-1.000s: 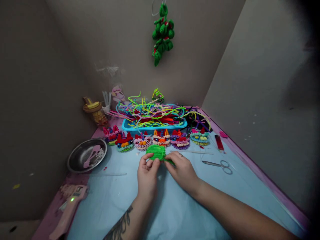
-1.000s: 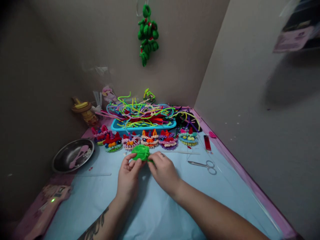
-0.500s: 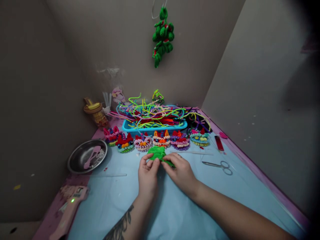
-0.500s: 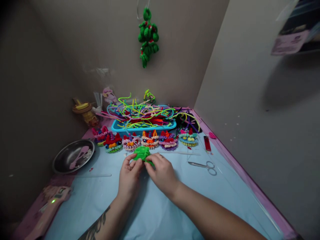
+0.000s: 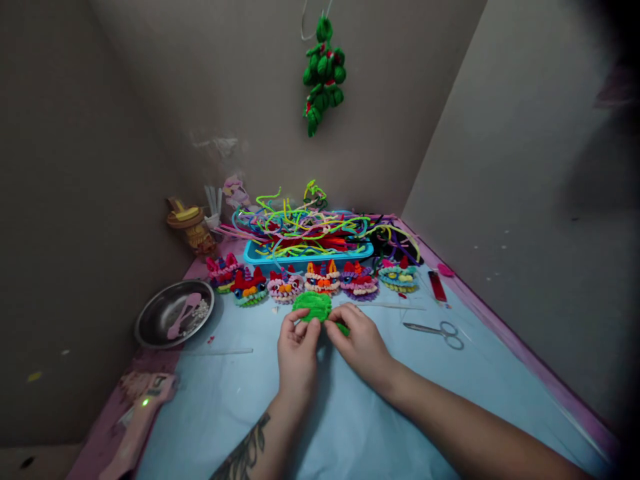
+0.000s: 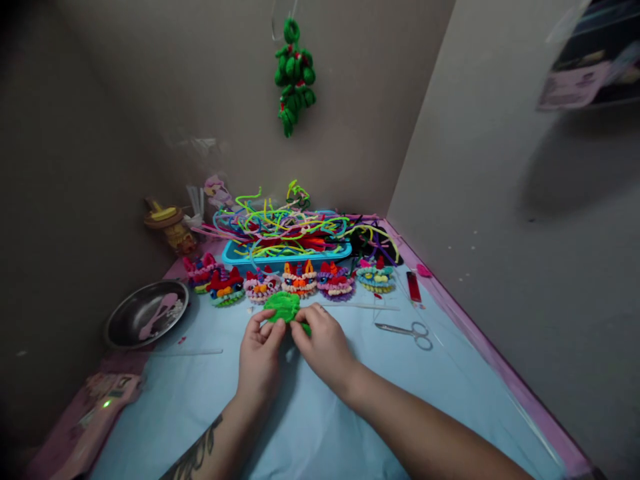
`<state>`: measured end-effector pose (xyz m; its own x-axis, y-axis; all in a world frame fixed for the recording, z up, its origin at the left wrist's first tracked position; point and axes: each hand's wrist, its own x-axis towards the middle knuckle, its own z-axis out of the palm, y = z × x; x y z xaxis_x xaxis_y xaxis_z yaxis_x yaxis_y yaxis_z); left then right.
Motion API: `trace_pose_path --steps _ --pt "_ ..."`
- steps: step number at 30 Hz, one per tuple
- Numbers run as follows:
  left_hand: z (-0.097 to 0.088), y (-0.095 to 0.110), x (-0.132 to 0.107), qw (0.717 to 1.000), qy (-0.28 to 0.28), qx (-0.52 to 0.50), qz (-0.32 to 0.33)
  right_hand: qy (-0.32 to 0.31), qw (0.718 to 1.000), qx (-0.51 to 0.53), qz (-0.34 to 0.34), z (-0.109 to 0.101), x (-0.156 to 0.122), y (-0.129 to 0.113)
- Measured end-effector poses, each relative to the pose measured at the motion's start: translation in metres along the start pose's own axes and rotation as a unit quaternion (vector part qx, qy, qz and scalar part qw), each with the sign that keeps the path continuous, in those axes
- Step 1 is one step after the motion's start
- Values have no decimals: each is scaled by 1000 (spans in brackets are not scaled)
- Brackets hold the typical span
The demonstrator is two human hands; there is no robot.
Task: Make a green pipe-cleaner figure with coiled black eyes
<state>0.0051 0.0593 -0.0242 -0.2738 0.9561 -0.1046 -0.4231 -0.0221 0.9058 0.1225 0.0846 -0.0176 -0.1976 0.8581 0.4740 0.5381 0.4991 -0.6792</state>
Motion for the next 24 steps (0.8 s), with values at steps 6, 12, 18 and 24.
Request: trace_pose_path --steps 6,12,18,24 --pt "3 1 0 1000 10 4 1 16 997 60 46 4 -1 -5" --pt "2 3 0 1000 17 12 3 9 999 4 -36 1 -3 -2" --pt "5 7 -2 999 35 18 18 13 995 -71 -64 -1 -3 -2" --pt "6 5 -4 999 39 27 15 24 1000 1 -14 2 -1 -1"
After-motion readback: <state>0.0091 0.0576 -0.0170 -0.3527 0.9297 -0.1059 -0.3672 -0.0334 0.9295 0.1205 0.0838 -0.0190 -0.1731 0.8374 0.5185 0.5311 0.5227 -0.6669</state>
